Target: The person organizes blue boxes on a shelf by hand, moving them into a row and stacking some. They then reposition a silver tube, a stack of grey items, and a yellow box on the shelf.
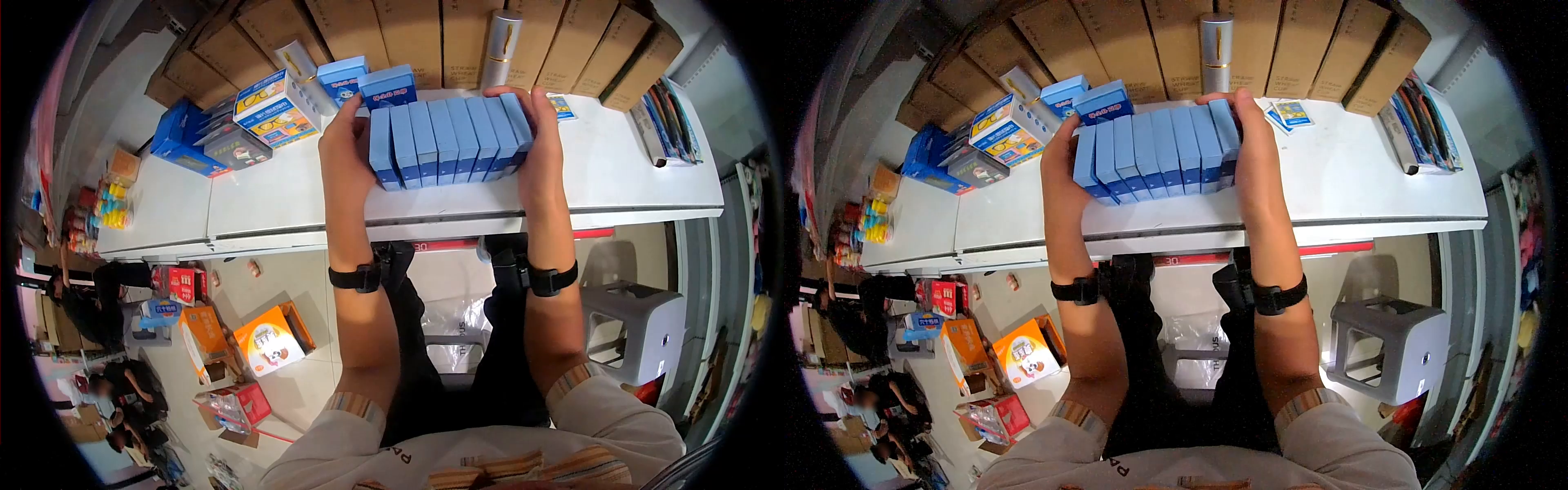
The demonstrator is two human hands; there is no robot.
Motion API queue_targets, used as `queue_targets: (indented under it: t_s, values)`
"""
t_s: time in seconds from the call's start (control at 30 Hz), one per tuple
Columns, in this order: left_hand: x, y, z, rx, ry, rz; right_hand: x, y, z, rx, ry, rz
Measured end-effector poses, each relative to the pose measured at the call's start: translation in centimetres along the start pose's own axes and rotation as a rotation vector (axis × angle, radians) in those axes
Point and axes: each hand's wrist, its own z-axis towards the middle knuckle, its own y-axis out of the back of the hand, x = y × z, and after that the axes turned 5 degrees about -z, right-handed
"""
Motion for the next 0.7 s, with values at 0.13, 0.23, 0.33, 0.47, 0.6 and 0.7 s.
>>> queue_targets:
  t_s: [0.13, 0.23, 0.33, 0.47, 0.6, 0.7]
  values:
    - [-0.8, -1.1, 0.2, -0.076, 0.161, -0.451, -0.3, 0.2, 0.2, 0.017, 0.006, 0.009]
    - [-0.3, -0.8, -0.2, 0.011, -0.002, -0.196, -0.2, 0.2, 0.0, 0.014, 0.007, 0.021]
    - [-1.5, -0.7, -0.4, 0.045, 0.061, -0.272, 0.1, 0.1, -0.1, 0.011, 0.017, 0.01]
    - [-1.5, -0.6, -0.4, 0.069, 0.062, -0.322, -0.3, 0.2, 0.1, 0.015, 0.006, -0.009]
    - [-1.5, -0.6, -0.4, 0.083, 0.063, -0.35, -0.3, 0.1, 0.0, 0.009, 0.014, 0.004]
    - [-1.5, -0.6, -0.4, 0.103, 0.032, -0.346, -0.1, 0.0, 0.0, 0.004, 0.01, 0.015]
